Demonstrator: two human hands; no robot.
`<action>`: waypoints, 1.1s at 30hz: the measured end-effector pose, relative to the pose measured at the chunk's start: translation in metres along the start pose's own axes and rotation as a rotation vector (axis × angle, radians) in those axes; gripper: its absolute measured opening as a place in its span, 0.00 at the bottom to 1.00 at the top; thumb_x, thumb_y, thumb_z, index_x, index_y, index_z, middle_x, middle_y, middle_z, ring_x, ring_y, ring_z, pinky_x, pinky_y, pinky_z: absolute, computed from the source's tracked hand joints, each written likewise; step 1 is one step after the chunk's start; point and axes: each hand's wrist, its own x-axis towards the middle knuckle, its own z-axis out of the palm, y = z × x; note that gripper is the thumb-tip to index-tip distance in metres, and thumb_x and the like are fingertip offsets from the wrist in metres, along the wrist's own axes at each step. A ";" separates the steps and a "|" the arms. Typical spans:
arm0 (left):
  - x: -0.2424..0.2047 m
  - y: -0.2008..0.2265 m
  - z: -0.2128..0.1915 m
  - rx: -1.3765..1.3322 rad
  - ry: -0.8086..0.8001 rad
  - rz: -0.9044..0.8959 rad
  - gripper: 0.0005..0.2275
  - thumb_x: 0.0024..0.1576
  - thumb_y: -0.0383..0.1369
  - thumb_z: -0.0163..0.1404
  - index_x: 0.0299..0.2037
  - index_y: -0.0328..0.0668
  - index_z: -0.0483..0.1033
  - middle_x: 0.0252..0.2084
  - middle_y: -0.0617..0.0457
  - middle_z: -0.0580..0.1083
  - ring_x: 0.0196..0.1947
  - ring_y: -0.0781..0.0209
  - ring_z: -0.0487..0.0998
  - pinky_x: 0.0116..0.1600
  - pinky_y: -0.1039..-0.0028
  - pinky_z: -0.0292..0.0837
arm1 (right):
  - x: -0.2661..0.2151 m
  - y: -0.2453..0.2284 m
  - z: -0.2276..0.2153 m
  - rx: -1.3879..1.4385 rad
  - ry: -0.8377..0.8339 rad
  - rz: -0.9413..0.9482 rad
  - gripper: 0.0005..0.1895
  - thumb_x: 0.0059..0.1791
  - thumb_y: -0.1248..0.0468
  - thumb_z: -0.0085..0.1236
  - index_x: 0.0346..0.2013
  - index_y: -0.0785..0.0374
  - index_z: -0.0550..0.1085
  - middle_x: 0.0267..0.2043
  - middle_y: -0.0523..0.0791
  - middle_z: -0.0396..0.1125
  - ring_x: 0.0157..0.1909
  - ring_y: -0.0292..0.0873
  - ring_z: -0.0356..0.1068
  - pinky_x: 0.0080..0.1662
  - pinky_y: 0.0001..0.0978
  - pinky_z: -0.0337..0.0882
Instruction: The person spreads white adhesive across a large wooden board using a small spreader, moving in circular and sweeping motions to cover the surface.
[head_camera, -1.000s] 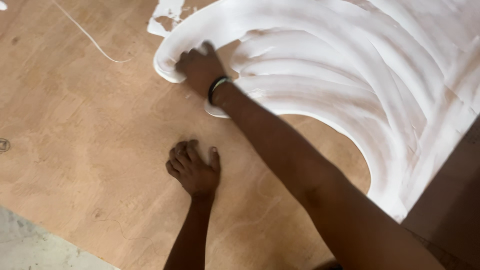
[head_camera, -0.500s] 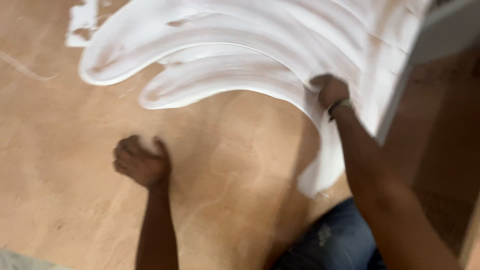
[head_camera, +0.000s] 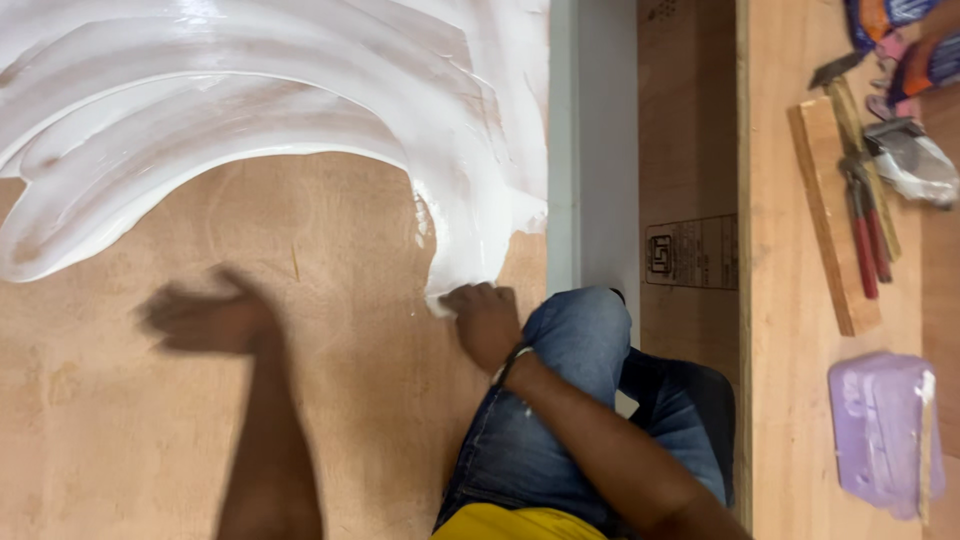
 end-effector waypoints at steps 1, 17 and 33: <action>-0.025 0.031 0.005 0.113 0.461 0.171 0.33 0.74 0.56 0.31 0.76 0.31 0.53 0.80 0.33 0.43 0.81 0.36 0.37 0.79 0.39 0.30 | 0.008 0.008 -0.006 0.059 -0.045 0.039 0.20 0.44 0.70 0.49 0.47 0.54 0.79 0.47 0.42 0.75 0.48 0.47 0.71 0.49 0.47 0.64; -0.070 0.103 -0.066 -0.196 0.073 0.233 0.31 0.63 0.52 0.43 0.67 0.34 0.64 0.73 0.33 0.58 0.77 0.37 0.51 0.76 0.42 0.37 | 0.376 0.165 0.018 -0.111 0.190 -0.191 0.17 0.52 0.72 0.51 0.52 0.56 0.80 0.53 0.48 0.74 0.50 0.54 0.70 0.53 0.48 0.70; -0.076 0.096 -0.049 -0.235 0.183 0.352 0.29 0.67 0.50 0.47 0.69 0.33 0.63 0.74 0.34 0.59 0.77 0.35 0.52 0.76 0.39 0.41 | 0.128 0.136 -0.013 0.108 0.053 -0.062 0.23 0.43 0.79 0.55 0.51 0.60 0.80 0.55 0.49 0.74 0.57 0.55 0.71 0.61 0.45 0.69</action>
